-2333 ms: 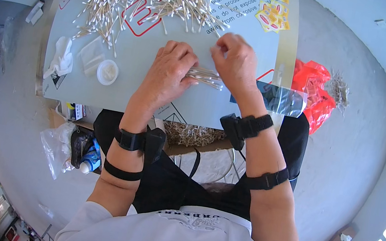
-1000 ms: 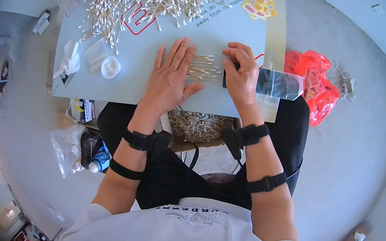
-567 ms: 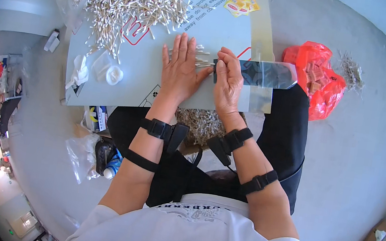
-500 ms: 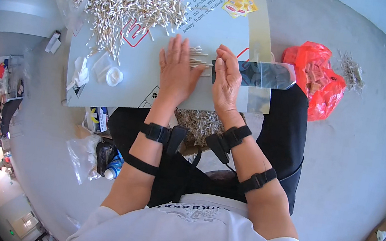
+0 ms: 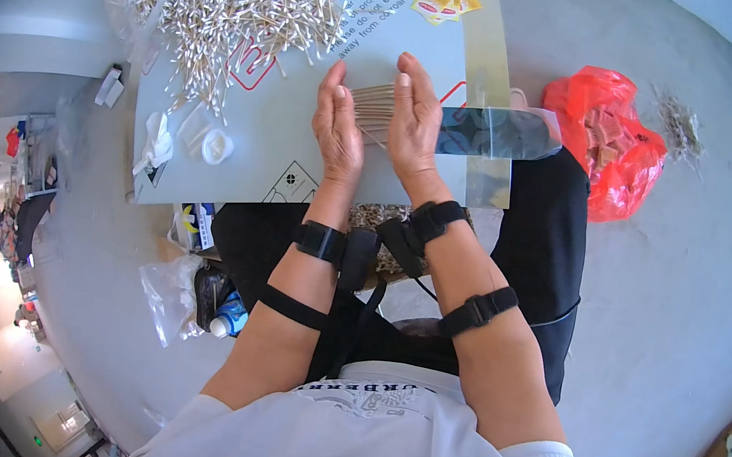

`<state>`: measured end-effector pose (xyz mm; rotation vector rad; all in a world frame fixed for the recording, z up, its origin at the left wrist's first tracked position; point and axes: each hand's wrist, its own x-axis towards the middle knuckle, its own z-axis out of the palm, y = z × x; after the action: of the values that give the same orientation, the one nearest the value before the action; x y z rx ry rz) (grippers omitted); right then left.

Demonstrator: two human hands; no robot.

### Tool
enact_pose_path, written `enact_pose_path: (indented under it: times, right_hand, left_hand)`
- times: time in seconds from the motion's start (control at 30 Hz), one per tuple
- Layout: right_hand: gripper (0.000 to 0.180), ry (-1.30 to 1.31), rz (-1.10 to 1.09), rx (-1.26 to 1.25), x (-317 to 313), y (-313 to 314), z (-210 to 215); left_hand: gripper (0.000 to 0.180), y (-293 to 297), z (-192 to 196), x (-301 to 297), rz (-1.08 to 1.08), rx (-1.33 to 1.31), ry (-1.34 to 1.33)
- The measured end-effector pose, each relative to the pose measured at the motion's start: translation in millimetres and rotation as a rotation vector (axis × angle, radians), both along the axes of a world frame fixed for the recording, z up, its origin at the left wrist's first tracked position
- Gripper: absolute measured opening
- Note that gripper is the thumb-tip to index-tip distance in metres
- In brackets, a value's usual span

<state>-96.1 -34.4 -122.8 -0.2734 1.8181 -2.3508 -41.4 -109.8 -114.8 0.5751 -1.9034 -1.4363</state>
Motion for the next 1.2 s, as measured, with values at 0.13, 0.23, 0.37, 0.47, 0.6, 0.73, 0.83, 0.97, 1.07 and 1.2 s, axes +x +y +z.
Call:
enact_pose_path:
  times: [0.13,0.23,0.37,0.47,0.6,0.73,0.83,0.97,1.07,1.2]
  right_hand:
    - [0.030,0.019,-0.032,0.022,-9,23,-1]
    - [0.019,0.212,-0.034,0.304,-18,39,11]
    - [0.010,0.275,0.077,0.483,-31,55,28]
    - [0.009,0.227,0.046,0.439,-31,55,27]
    - [0.009,0.217,0.005,0.431,-22,57,25]
    - [0.007,0.251,-0.023,0.414,-15,58,25]
    - [0.006,0.235,-0.051,0.347,-16,60,15]
    - [0.008,0.241,-0.090,0.288,-14,61,14]
    - [0.009,0.241,-0.057,0.377,-13,60,18]
    - [0.011,0.262,0.005,0.497,-12,60,22]
  left_hand:
    - [0.046,12,-3,-1,-0.021,0.169,0.114]
    - [0.038,-3,-6,16,-0.005,0.175,0.202]
    - [0.040,-2,27,33,-0.115,-0.526,-0.150]
    - [0.028,1,33,37,-0.171,-0.756,-0.300]
    - [0.017,0,27,33,-0.232,-0.820,-0.329]
    - [0.015,-2,22,32,-0.173,-0.819,-0.291]
    - [0.014,9,30,37,-0.202,-0.821,-0.286]
    - [0.015,24,29,47,-0.305,-0.855,-0.322]
    - [0.016,24,26,41,-0.259,-0.791,-0.332]
    - [0.018,9,25,18,-0.114,-0.737,-0.262]
